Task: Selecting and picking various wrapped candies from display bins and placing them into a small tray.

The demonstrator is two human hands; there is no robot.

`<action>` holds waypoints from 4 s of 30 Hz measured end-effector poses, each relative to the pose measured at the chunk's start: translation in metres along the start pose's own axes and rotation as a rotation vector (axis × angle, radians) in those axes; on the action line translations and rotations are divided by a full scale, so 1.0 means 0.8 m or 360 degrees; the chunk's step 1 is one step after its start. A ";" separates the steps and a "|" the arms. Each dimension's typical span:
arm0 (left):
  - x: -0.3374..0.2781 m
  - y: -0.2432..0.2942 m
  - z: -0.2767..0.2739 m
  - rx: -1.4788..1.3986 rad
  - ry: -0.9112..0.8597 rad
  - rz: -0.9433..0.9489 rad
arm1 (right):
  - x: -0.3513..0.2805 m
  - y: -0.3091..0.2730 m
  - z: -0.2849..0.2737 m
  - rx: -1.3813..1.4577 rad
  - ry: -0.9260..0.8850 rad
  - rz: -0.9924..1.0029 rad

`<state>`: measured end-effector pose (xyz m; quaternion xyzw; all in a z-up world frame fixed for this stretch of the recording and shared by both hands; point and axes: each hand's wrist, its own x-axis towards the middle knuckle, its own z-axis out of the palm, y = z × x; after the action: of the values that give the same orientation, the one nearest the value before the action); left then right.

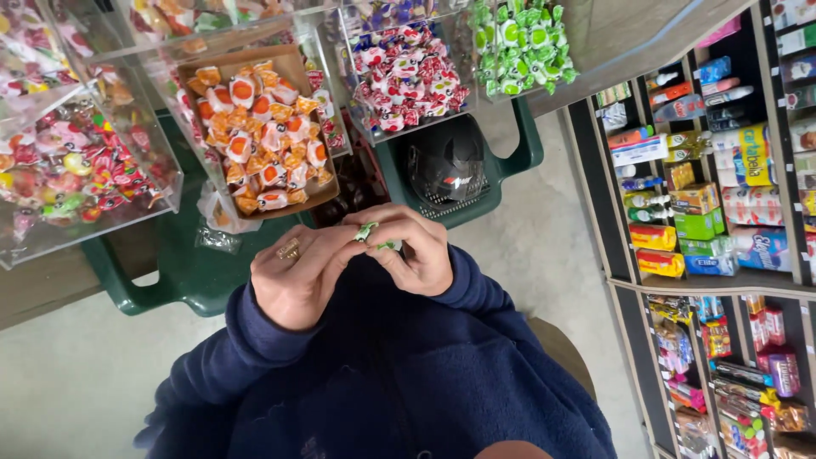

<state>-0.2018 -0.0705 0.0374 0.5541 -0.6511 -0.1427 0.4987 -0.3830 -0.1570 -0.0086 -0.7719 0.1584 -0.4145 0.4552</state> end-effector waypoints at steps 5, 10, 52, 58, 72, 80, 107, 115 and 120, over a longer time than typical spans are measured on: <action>0.002 -0.003 0.025 -0.0018 0.0006 -0.0041 | 0.005 0.007 -0.010 -0.0065 0.0103 -0.0100; 0.009 -0.007 0.041 -0.0213 -0.0079 -0.0134 | 0.006 0.019 -0.028 -0.0219 0.0293 -0.0310; -0.104 -0.100 -0.220 0.1045 0.0236 -0.0040 | 0.000 0.074 -0.119 -0.1269 0.0820 -0.0440; -0.046 -0.244 -0.195 0.2086 0.0315 -0.0219 | 0.000 0.047 -0.087 -0.1349 0.0782 -0.0651; 0.004 -0.054 -0.184 0.1250 0.0371 0.0283 | 0.006 0.003 0.028 -0.0866 0.0628 -0.0519; 0.097 -0.122 -0.042 0.1414 0.0406 0.0654 | 0.007 -0.002 0.039 -0.0792 0.0355 -0.0474; -0.024 -0.272 -0.149 0.1883 0.0483 -0.0261 | 0.010 0.015 0.034 -0.0686 0.0306 -0.0409; -0.049 -0.147 -0.189 0.1524 0.0537 -0.0144 | 0.028 -0.002 0.057 -0.0544 0.0173 -0.0531; -0.062 -0.038 -0.187 0.1066 0.0371 0.0302 | 0.047 -0.012 0.092 -0.0400 -0.0053 -0.0600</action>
<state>-0.0690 0.0170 0.0597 0.6363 -0.6490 0.1894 0.3715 -0.3041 -0.1333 -0.0002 -0.8454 0.0542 -0.4563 0.2724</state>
